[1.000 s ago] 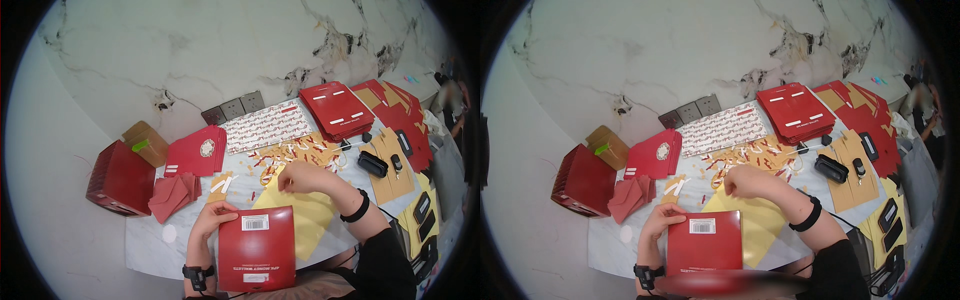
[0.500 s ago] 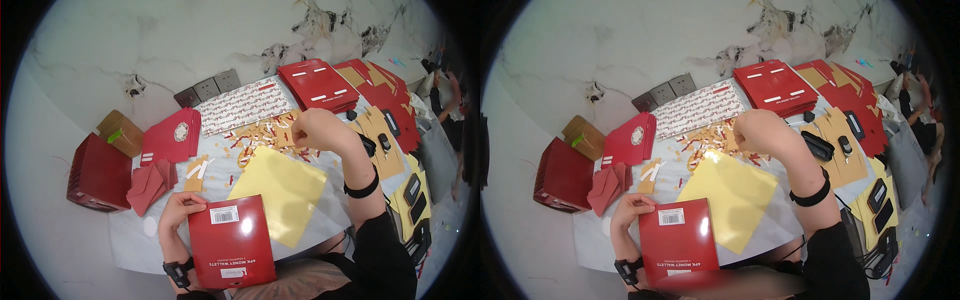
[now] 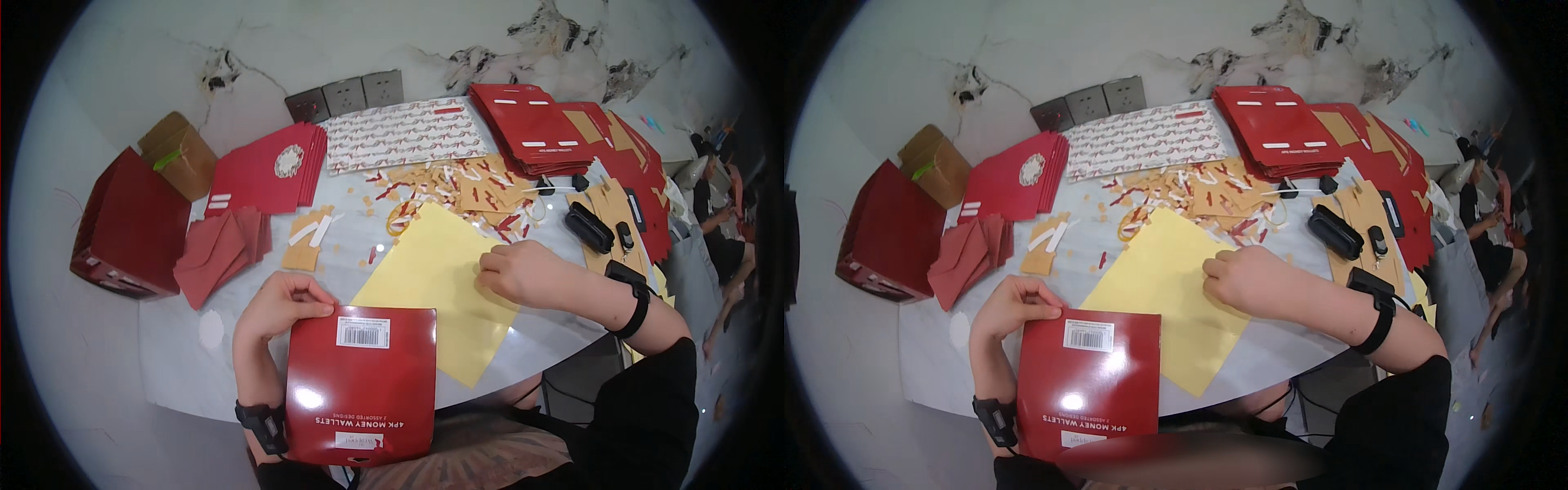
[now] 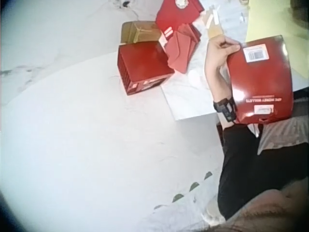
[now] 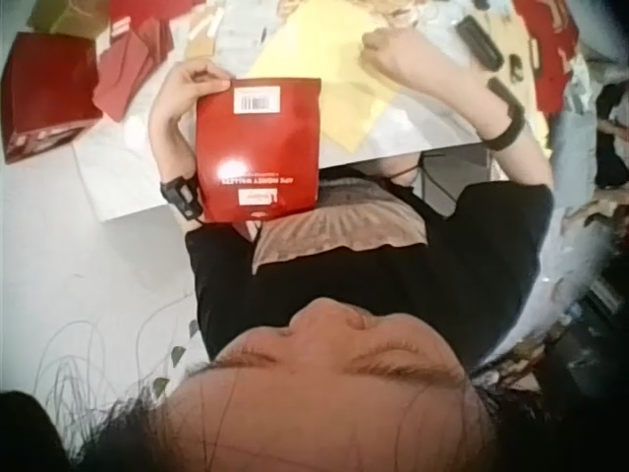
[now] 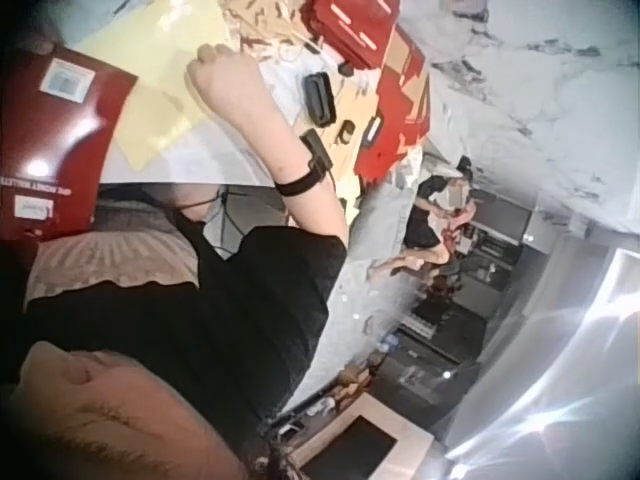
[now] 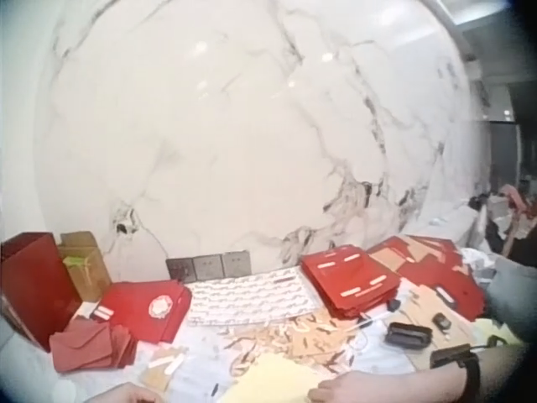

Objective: The recorder is assembling gift kits by folding paper, adding stickers, and organizing components into a red box.

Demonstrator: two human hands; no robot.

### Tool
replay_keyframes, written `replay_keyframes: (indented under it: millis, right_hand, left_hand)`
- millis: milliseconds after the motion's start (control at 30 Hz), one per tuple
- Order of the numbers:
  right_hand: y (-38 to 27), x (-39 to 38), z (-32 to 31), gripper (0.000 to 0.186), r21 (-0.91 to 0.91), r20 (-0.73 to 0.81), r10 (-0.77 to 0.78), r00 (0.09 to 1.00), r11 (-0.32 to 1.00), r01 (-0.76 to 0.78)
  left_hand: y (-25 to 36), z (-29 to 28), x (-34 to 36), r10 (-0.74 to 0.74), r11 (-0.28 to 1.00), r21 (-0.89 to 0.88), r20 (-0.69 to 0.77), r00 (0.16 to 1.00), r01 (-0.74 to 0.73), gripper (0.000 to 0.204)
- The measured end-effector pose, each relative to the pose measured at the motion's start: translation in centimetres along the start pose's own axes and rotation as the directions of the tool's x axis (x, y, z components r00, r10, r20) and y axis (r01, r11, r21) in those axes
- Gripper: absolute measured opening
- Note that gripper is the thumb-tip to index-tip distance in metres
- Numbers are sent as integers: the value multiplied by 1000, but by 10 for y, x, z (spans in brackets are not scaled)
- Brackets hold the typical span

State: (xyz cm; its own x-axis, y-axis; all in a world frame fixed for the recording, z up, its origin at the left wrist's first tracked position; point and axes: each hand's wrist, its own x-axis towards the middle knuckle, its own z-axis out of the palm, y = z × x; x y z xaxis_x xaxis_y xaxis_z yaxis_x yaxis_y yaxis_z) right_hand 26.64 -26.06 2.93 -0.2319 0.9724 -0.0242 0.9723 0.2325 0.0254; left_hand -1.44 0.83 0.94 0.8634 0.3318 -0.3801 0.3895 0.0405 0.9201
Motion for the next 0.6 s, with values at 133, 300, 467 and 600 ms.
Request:
replay_keyframes:
  millis: [133,300,467,600]
  right_hand:
    - [-2,-3,15,11,-46,-114,-103,988,994,99]
    - [1,6,13,8,-65,-135,-123,983,991,115]
    - [-4,15,6,9,-136,-35,-183,982,975,177]
    - [-6,13,9,9,-191,-35,-193,981,964,183]
  left_hand:
    - [-3,1,3,25,1000,6,-6,1000,-25,6]
    - [-7,7,12,36,999,-14,-75,997,-37,8]
    - [-8,12,14,56,998,-14,-181,982,-60,9]
    - [-7,15,17,57,998,-1,-189,980,-59,8]
